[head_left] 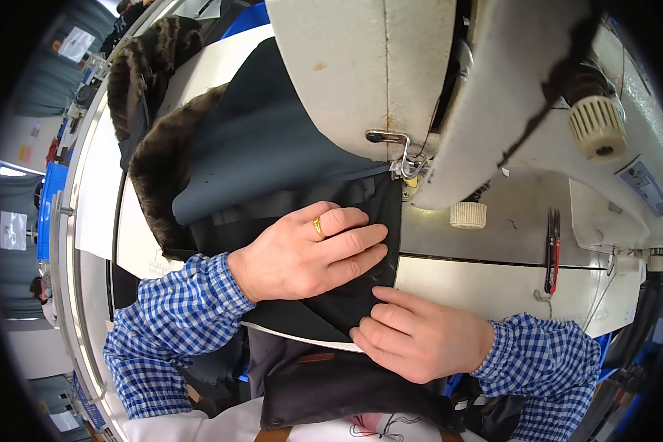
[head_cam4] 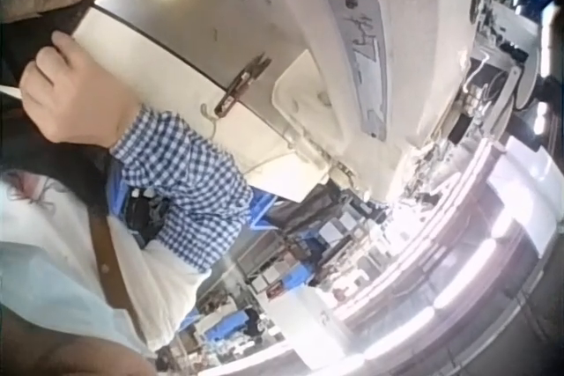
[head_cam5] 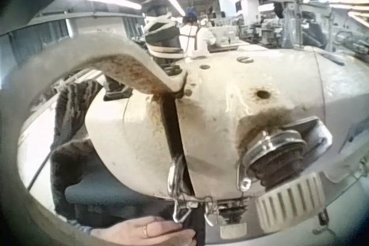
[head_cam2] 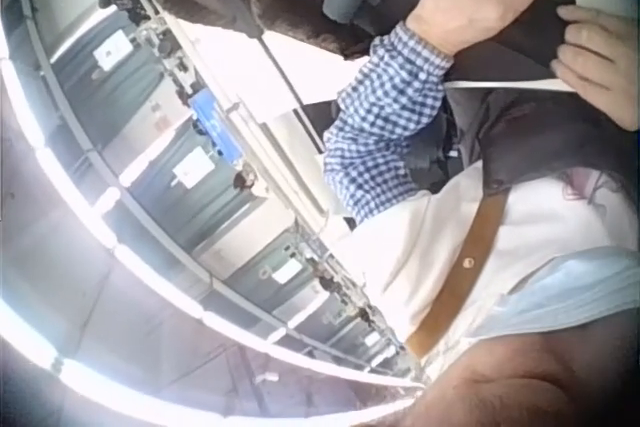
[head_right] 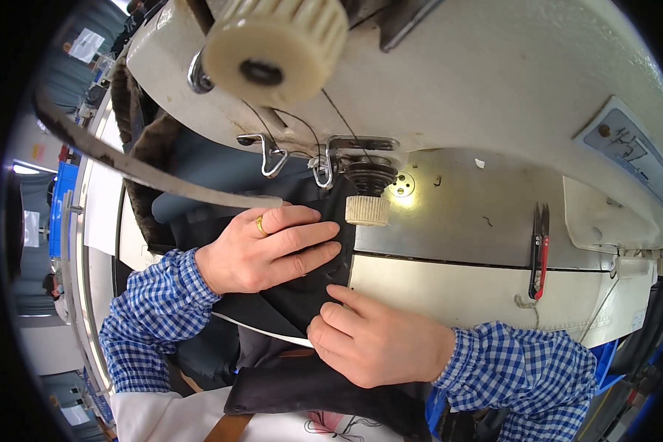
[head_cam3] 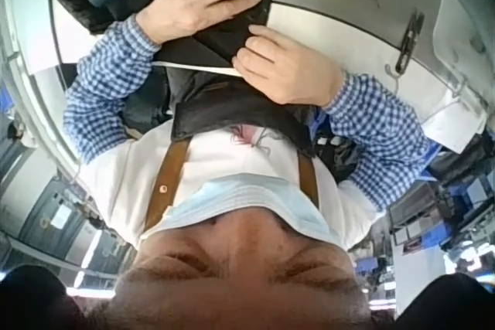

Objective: Sewing leather and fur components together using an industrial sewing machine to create a hat.

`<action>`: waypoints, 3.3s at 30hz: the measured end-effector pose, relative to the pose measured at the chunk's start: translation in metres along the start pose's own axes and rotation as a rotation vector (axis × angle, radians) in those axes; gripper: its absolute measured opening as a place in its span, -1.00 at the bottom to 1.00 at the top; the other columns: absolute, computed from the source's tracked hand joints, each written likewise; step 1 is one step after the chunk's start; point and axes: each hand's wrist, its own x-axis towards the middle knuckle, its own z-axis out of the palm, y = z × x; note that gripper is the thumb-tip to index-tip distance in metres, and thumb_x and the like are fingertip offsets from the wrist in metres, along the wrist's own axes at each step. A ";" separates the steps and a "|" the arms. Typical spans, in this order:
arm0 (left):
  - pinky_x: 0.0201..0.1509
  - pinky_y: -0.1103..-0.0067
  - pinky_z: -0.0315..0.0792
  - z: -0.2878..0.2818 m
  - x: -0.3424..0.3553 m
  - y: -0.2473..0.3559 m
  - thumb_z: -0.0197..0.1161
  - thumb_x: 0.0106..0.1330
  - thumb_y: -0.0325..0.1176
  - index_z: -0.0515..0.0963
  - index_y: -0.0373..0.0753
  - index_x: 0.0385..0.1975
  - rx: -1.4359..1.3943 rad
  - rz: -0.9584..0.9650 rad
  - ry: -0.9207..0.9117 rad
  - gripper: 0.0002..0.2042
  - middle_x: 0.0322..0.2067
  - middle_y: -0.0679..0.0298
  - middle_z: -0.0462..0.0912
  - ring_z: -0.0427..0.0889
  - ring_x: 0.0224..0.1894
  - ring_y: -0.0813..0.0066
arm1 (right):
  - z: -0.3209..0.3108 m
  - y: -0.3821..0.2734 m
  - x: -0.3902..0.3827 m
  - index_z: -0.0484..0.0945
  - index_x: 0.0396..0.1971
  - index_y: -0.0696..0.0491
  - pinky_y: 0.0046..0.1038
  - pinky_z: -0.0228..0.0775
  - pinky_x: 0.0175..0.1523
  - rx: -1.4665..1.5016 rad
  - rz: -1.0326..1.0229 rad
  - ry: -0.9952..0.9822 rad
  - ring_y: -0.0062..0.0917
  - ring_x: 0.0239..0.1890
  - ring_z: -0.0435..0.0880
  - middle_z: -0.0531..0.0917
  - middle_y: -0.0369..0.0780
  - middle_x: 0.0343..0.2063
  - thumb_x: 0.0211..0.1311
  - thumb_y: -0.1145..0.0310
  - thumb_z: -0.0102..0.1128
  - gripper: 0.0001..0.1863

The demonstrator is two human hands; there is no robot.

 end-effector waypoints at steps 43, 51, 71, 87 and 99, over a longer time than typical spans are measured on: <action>0.00 0.40 0.59 -0.017 0.022 0.035 0.47 -0.27 -0.45 0.62 -0.31 0.05 0.015 -0.363 -0.156 -0.33 0.05 0.19 0.62 0.60 -0.02 0.21 | -0.002 -0.001 0.012 0.65 -0.37 0.15 -0.24 0.53 0.07 -0.370 0.041 -0.054 -0.25 -0.15 0.60 0.65 -0.16 -0.35 0.10 0.24 0.19 -0.73; -0.26 0.48 0.52 -0.015 0.028 0.034 0.43 -0.20 -0.46 0.54 -0.19 -0.11 -0.016 -0.534 -0.128 -0.49 -0.31 0.27 0.47 0.55 -0.24 0.28 | 0.000 -0.003 0.014 0.61 -0.30 0.17 -0.20 0.56 0.13 -0.341 0.066 -0.026 -0.17 -0.09 0.69 0.72 -0.07 -0.28 0.13 0.25 0.19 -0.72; -0.05 0.42 0.57 0.005 0.010 0.011 0.44 -0.29 -0.49 0.74 -0.22 -0.05 -0.010 -0.295 0.071 -0.41 -0.11 0.29 0.65 0.61 -0.10 0.27 | -0.001 -0.004 0.014 0.67 -0.23 0.26 -0.22 0.59 0.08 -0.362 0.078 -0.067 -0.14 -0.08 0.72 0.76 0.05 -0.20 0.10 0.24 0.17 -0.61; -0.10 0.46 0.48 0.008 0.008 0.005 0.39 -0.17 -0.44 0.73 -0.22 -0.10 -0.043 -0.262 0.097 -0.52 -0.03 0.36 0.68 0.59 -0.07 0.37 | -0.003 -0.002 0.015 0.67 -0.21 0.27 -0.21 0.58 0.11 -0.377 0.031 -0.120 -0.12 -0.05 0.73 0.76 0.07 -0.17 0.09 0.25 0.17 -0.60; -0.03 0.45 0.47 0.008 0.012 -0.009 0.38 -0.12 -0.37 0.71 -0.22 -0.11 -0.037 -0.211 0.035 -0.55 -0.03 0.37 0.65 0.55 -0.04 0.36 | -0.007 0.007 0.016 0.64 -0.18 0.28 -0.15 0.59 0.17 -0.315 0.068 -0.146 -0.09 0.00 0.71 0.71 0.12 -0.09 0.12 0.26 0.16 -0.60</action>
